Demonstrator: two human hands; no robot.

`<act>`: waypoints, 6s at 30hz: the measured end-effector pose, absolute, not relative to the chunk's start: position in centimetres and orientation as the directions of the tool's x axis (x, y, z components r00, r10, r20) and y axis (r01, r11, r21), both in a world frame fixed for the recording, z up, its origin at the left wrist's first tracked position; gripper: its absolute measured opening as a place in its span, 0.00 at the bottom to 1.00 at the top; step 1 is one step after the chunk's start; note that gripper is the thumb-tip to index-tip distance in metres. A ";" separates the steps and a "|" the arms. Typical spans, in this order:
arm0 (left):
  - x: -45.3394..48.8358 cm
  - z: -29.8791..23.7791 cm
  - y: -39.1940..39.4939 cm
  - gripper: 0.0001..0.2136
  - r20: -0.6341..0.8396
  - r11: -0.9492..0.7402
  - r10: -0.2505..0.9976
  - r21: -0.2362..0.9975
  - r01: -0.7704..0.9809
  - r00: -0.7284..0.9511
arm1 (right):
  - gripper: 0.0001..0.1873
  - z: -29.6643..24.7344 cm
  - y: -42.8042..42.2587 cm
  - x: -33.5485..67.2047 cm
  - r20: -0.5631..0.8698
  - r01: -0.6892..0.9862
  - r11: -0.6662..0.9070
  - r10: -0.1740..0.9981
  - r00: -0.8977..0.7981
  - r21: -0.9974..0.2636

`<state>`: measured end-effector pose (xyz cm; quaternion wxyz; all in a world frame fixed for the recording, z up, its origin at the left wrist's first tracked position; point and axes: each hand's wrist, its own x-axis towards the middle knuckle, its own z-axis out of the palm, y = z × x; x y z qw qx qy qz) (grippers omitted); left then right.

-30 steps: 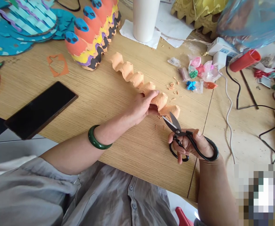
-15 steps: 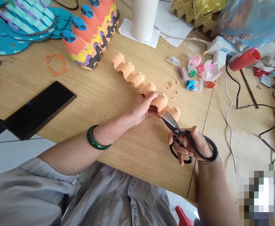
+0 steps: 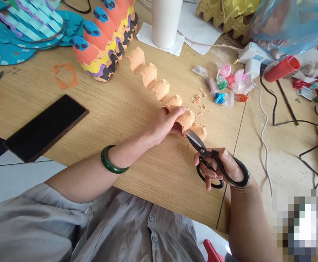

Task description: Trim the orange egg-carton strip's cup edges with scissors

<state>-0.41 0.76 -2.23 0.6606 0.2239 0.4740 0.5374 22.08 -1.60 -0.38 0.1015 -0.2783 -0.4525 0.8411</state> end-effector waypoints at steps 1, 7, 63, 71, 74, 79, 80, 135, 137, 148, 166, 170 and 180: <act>-0.4 -2.3 0.8 0.08 -0.374 0.313 0.927 0.814 -0.489 -0.030 | 0.41 -0.5 -1.6 22.2 -0.359 0.072 -0.565 0.415 -0.836 -0.822; -0.5 -2.6 0.9 0.08 -0.353 0.276 0.932 0.833 -0.480 -0.078 | 0.45 -0.7 -1.5 22.6 -0.340 0.096 -0.585 0.323 -0.883 -0.805; -0.7 -2.2 0.3 0.10 -0.307 0.296 0.952 0.910 -0.292 0.010 | 0.30 1.1 -2.4 21.4 -0.415 0.213 -0.417 0.490 -0.766 -0.884; -0.6 -2.4 0.6 0.10 -0.309 0.281 0.950 0.907 -0.313 -0.044 | 0.30 0.7 -2.1 21.8 -0.387 0.196 -0.414 0.449 -0.805 -0.889; -0.8 -2.6 0.7 0.10 -0.299 0.258 0.951 0.911 -0.321 -0.083 | 0.30 0.7 -1.9 22.0 -0.372 0.176 -0.415 0.459 -0.807 -0.893; -0.8 -2.7 0.9 0.09 -0.302 0.248 0.946 0.909 -0.336 -0.118 | 0.34 0.3 -1.6 22.5 -0.350 0.100 -0.457 0.503 -0.790 -0.884; -0.8 -2.6 0.9 0.09 -0.309 0.252 0.943 0.906 -0.340 -0.125 | 0.35 0.2 -1.6 22.6 -0.346 0.084 -0.468 0.507 -0.789 -0.880; -1.2 -2.2 1.7 0.08 -0.359 0.120 0.879 0.803 -0.584 -0.313 | 0.39 -0.1 -1.2 22.8 -0.566 0.243 -0.570 0.500 -0.655 -0.785; -1.2 -2.2 1.7 0.08 -0.357 0.115 0.885 0.789 -0.603 -0.298 | 0.40 0.1 -1.1 22.4 -0.554 0.210 -0.590 0.494 -0.670 -0.780; -1.4 -2.1 1.7 0.07 -0.288 0.095 0.938 0.747 -0.658 -0.191 | 0.38 0.0 -0.5 22.3 -0.385 -0.071 -0.826 0.334 -0.860 -0.559; -1.0 -1.6 1.3 0.07 -0.220 0.058 0.963 0.736 -0.675 -0.157 | 0.43 -0.4 -1.0 22.0 -0.110 -0.345 -0.890 0.391 -0.914 -0.298; -1.0 -1.8 1.4 0.10 -0.216 0.048 0.963 0.722 -0.690 -0.159 | 0.38 -0.3 -0.8 22.2 -0.193 -0.311 -0.884 0.392 -0.899 -0.348; -1.3 -2.2 1.5 0.10 -0.258 0.068 0.948 0.738 -0.672 -0.188 | 0.39 -0.1 -1.0 21.6 -0.384 -0.242 -0.836 0.458 -0.802 -0.492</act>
